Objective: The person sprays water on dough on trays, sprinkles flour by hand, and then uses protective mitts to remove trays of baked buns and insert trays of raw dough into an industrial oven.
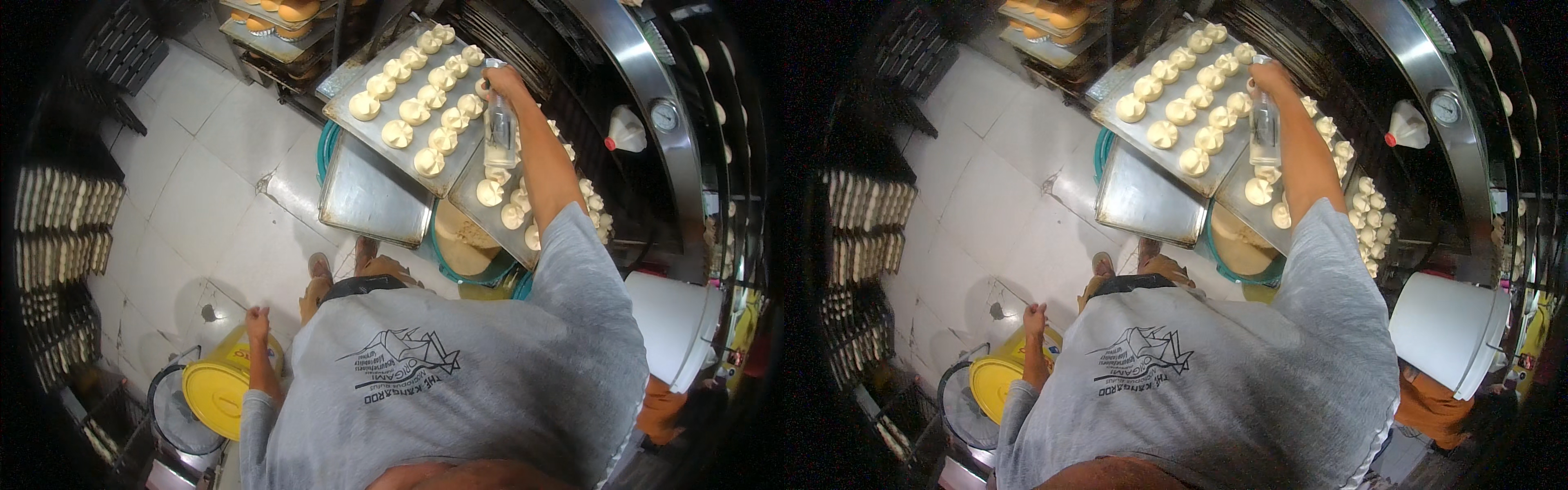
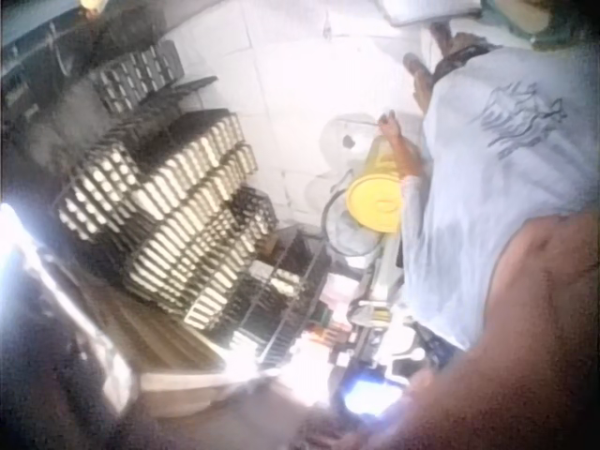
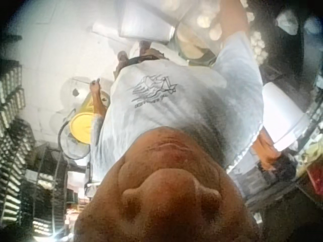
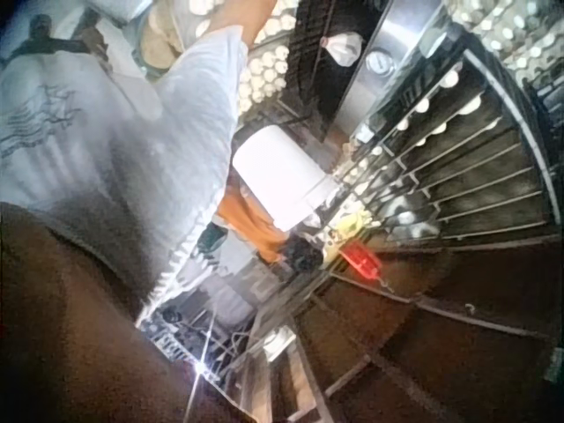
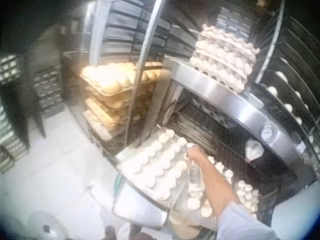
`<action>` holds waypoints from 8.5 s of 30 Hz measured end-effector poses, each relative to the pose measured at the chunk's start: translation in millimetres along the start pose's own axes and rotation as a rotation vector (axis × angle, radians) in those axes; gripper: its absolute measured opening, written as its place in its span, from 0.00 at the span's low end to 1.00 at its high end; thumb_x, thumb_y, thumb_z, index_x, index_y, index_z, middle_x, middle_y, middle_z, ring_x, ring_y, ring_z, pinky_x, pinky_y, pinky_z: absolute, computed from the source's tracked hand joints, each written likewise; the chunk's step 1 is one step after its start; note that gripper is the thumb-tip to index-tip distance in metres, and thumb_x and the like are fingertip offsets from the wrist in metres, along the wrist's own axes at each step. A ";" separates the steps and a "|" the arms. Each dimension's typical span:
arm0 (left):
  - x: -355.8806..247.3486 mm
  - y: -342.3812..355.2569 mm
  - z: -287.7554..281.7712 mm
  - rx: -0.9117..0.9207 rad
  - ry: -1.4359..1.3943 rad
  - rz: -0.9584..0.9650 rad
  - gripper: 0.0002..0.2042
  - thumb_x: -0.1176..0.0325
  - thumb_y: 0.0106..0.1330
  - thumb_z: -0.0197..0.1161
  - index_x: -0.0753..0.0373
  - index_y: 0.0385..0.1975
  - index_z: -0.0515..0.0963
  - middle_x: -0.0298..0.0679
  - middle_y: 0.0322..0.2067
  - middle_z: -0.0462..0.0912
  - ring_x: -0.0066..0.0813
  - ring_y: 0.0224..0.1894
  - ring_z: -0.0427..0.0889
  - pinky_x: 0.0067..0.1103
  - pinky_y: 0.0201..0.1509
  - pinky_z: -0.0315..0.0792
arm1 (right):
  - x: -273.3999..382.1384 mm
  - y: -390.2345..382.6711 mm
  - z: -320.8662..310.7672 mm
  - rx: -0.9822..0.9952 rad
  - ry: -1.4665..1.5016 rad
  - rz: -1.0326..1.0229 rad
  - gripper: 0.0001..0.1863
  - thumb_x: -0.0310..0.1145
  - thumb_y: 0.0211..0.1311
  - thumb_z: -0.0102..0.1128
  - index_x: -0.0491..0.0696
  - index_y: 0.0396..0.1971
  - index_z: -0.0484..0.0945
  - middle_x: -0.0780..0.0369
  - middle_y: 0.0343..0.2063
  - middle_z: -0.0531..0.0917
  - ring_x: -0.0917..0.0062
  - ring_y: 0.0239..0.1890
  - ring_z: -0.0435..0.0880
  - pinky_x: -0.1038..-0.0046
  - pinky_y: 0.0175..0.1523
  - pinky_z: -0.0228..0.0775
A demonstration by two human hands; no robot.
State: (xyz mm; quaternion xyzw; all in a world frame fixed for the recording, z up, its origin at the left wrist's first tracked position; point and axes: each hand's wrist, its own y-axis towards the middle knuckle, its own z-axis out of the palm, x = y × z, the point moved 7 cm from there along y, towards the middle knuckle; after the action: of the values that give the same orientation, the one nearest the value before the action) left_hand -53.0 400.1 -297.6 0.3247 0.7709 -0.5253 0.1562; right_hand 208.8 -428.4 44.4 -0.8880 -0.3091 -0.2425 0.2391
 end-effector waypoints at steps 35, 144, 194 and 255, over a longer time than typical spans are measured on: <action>-156.6 -66.4 2.3 0.109 -0.267 0.586 0.18 0.70 0.66 0.63 0.68 0.54 0.72 0.43 0.47 0.79 0.30 0.51 0.77 0.25 0.58 0.71 | 85.7 -178.9 134.3 0.242 -0.089 -0.215 0.17 0.39 0.60 0.61 0.36 0.35 0.78 0.56 0.27 0.84 0.73 0.18 0.79 0.70 0.23 0.72; -140.7 7.5 59.2 0.488 0.318 0.474 0.21 0.64 0.62 0.66 0.70 0.51 0.76 0.38 0.33 0.79 0.21 0.32 0.76 0.18 0.39 0.72 | -147.7 -254.3 -25.1 -0.064 0.122 0.178 0.19 0.45 0.58 0.60 0.40 0.24 0.81 0.57 0.21 0.83 0.71 0.23 0.83 0.68 0.34 0.73; -99.6 -47.4 99.5 0.546 0.300 0.406 0.22 0.63 0.61 0.68 0.69 0.52 0.76 0.34 0.31 0.78 0.20 0.32 0.76 0.18 0.38 0.71 | -228.5 -278.7 -89.4 -0.133 0.043 0.197 0.20 0.47 0.62 0.59 0.41 0.29 0.79 0.61 0.25 0.81 0.72 0.18 0.81 0.69 0.30 0.74; -44.5 -136.5 204.7 0.519 0.159 0.242 0.23 0.60 0.62 0.68 0.67 0.52 0.74 0.35 0.34 0.80 0.19 0.30 0.77 0.17 0.28 0.68 | -381.1 -132.4 -242.0 -0.191 0.033 0.222 0.19 0.45 0.60 0.61 0.41 0.29 0.81 0.58 0.26 0.84 0.71 0.22 0.82 0.65 0.30 0.73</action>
State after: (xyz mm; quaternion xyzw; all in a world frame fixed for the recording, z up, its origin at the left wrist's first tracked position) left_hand -131.3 166.2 -256.8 0.4832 0.5764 -0.6554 0.0687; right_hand -211.2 -640.4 46.2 -0.9314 -0.1805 -0.2573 0.1839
